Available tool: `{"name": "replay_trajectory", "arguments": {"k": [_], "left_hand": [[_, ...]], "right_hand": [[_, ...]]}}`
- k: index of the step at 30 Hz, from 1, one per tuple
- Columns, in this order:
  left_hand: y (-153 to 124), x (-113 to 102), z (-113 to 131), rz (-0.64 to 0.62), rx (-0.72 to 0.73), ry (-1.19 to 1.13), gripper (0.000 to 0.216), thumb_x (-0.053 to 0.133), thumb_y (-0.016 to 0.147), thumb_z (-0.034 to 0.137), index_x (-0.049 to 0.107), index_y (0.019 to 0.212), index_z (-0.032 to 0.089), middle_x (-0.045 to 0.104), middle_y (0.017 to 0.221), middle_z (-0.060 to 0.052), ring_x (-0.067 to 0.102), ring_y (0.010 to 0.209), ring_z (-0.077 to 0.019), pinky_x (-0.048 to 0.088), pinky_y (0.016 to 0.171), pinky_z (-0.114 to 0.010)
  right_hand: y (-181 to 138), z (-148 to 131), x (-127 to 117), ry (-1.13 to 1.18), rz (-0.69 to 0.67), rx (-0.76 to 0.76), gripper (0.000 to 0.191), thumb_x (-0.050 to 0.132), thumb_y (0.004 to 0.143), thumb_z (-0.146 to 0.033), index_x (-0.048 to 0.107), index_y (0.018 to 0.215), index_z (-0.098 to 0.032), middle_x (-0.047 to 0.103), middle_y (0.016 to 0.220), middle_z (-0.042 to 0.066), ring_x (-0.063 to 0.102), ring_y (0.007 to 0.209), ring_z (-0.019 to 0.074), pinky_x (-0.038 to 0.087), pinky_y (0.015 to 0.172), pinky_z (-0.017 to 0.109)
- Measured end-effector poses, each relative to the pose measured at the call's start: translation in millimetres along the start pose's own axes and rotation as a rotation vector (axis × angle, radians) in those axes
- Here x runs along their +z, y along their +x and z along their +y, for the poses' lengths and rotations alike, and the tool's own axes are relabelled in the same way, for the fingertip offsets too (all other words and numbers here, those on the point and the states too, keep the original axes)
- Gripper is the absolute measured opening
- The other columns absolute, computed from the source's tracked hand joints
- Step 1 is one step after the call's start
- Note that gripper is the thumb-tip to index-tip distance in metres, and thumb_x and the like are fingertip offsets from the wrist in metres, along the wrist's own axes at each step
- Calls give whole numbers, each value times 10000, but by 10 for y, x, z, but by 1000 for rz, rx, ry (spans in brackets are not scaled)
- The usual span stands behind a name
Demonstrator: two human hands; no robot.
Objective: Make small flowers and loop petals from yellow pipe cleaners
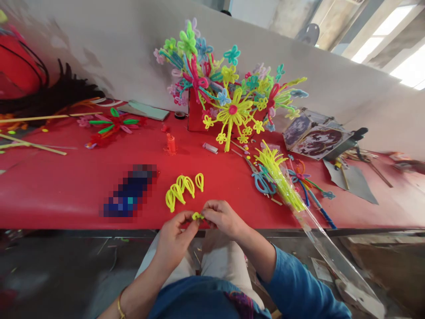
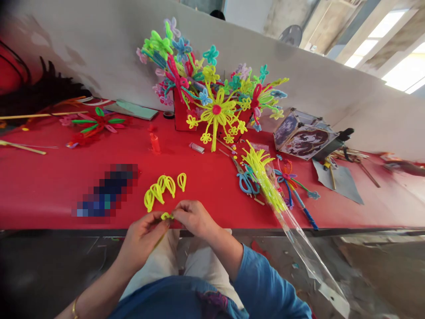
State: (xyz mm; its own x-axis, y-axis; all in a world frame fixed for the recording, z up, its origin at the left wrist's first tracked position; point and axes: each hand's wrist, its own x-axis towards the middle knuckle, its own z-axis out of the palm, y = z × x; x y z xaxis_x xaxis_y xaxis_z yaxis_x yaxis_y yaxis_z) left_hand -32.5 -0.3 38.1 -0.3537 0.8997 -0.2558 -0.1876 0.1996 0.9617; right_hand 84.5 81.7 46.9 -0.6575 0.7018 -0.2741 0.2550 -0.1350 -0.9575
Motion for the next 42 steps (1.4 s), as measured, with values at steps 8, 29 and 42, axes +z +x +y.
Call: {"name": "replay_trajectory", "arguments": {"k": [8,29,42], "left_hand": [[38,105,3,14,-187,-544,118,703,576,192,619,653,163,633,593,21,578,565,-100,449,553,-186],[53,85,72,-49,-223,-593,81,692,610,164,619,641,151,656,599,13,616,616,-129,455,549,-202],[78,55,71,32,-205,-613,133,705,609,171,599,689,166,668,696,9,608,683,-125,447,609,-213]], "right_hand": [[-55,5,81,-16,90,-205,51,482,671,-151,528,650,-151,502,572,-40,430,514,65,336,488,177],[-17,80,229,466,184,-55,228,620,639,-364,564,613,-144,553,540,-21,412,433,46,306,431,176],[-30,153,270,151,125,-145,51,543,682,-199,556,692,-150,528,611,-33,464,550,72,374,547,189]]}}
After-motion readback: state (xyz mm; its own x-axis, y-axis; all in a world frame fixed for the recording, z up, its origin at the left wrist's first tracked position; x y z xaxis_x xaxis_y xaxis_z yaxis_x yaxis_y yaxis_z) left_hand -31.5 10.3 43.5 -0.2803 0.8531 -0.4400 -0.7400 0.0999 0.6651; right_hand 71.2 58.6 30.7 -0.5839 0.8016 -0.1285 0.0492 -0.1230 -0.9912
